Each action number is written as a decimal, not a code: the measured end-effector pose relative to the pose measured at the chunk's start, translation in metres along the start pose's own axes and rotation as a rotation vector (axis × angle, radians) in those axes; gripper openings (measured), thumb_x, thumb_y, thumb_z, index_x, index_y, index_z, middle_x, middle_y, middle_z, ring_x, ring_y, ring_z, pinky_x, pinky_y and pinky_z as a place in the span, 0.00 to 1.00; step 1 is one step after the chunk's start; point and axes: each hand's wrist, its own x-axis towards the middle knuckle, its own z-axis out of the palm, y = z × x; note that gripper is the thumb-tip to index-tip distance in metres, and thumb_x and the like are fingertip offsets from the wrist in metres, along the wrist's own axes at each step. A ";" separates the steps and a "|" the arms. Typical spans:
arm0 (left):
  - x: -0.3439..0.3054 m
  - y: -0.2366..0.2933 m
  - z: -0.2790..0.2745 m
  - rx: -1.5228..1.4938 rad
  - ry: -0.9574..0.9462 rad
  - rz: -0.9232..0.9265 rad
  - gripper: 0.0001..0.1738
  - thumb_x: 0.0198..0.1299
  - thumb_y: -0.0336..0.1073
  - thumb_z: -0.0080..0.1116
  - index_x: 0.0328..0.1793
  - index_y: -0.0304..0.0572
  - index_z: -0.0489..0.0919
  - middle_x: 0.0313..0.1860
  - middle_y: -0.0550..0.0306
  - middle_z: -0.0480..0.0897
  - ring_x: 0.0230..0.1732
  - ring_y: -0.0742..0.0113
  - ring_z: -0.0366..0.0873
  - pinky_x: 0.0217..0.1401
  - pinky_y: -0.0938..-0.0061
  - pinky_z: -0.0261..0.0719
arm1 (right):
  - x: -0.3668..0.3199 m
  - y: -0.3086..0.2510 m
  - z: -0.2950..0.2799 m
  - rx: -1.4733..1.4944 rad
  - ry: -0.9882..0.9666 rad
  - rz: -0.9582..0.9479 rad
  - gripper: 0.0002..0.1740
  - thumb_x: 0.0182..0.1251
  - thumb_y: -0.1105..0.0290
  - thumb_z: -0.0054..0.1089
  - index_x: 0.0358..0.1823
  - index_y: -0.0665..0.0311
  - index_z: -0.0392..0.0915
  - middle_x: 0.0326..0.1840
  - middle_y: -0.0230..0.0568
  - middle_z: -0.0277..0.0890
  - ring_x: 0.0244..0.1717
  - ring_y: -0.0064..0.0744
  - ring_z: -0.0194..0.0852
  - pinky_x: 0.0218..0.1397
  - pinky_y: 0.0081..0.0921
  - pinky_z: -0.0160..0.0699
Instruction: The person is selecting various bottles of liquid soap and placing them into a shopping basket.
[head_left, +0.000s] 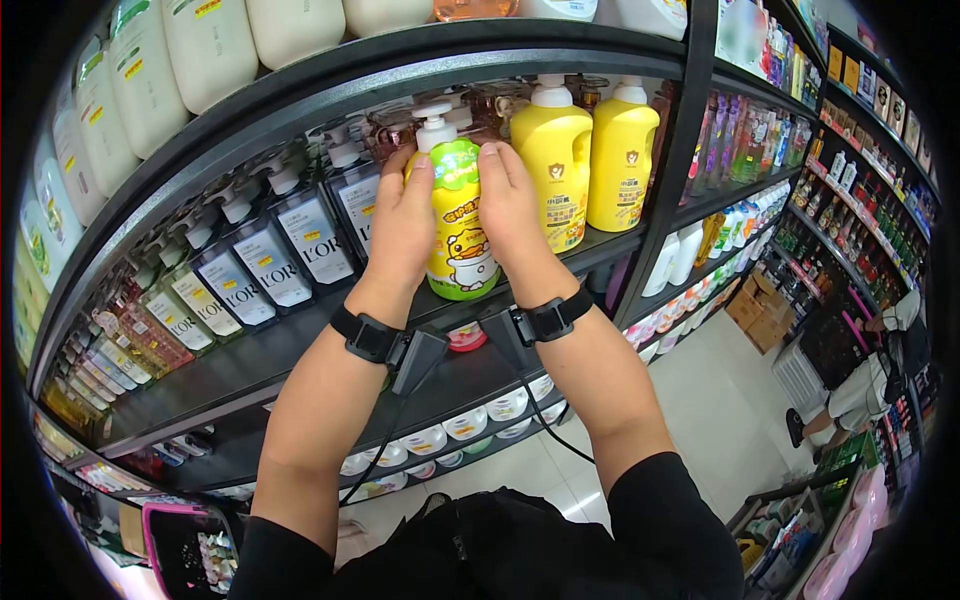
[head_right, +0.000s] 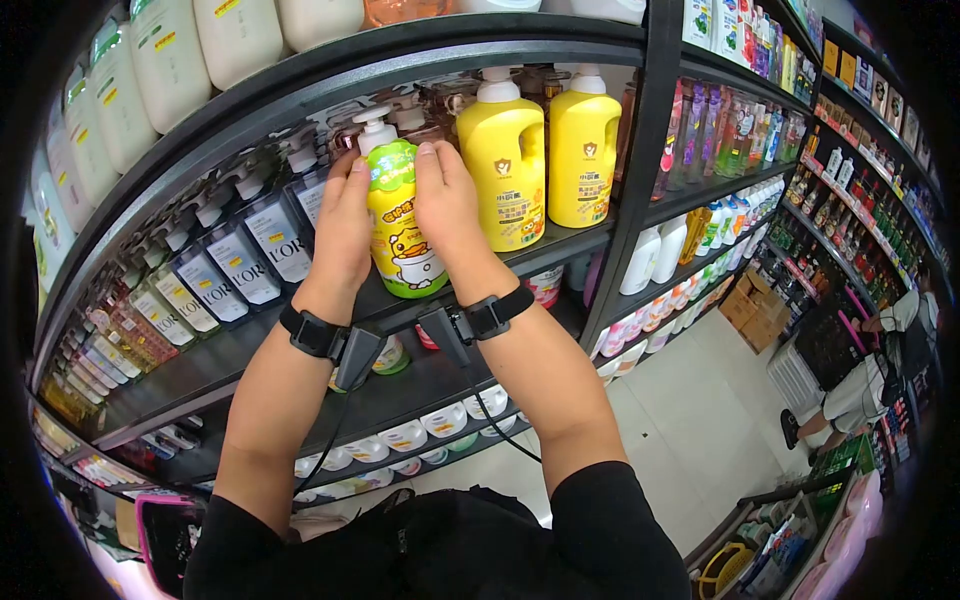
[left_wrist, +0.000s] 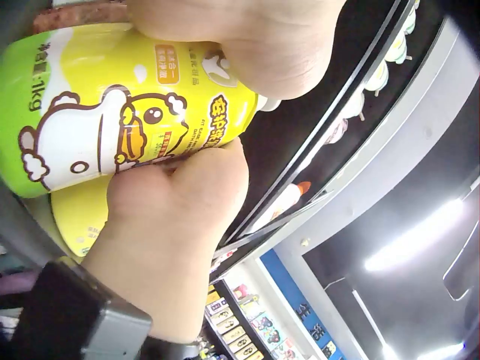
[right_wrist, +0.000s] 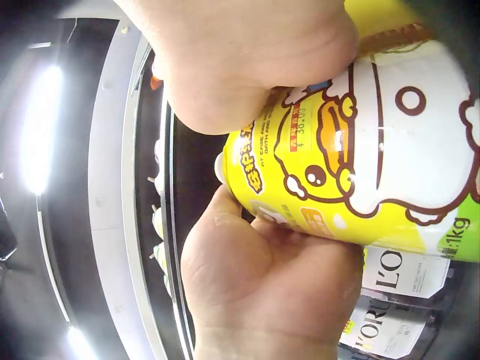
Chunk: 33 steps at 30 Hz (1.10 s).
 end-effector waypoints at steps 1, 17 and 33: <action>-0.003 0.001 -0.001 -0.006 0.008 0.007 0.25 0.78 0.43 0.47 0.72 0.33 0.67 0.63 0.50 0.77 0.61 0.67 0.74 0.64 0.72 0.72 | -0.002 0.004 -0.001 -0.015 0.017 -0.025 0.23 0.80 0.56 0.44 0.57 0.69 0.74 0.49 0.55 0.80 0.51 0.47 0.80 0.57 0.35 0.75; -0.053 -0.029 -0.034 0.503 -0.253 -0.123 0.52 0.54 0.28 0.71 0.79 0.36 0.49 0.68 0.43 0.72 0.68 0.55 0.74 0.70 0.64 0.73 | -0.275 0.053 -0.133 -0.701 -0.246 0.154 0.26 0.60 0.69 0.66 0.59 0.68 0.74 0.62 0.58 0.70 0.60 0.60 0.73 0.62 0.41 0.75; -0.033 -0.053 -0.021 0.463 -0.246 -0.059 0.39 0.54 0.28 0.73 0.69 0.36 0.62 0.61 0.45 0.78 0.63 0.56 0.76 0.67 0.65 0.73 | -0.655 0.172 -0.377 -1.030 -0.702 1.794 0.22 0.62 0.57 0.60 0.49 0.66 0.84 0.47 0.51 0.86 0.53 0.48 0.85 0.54 0.39 0.82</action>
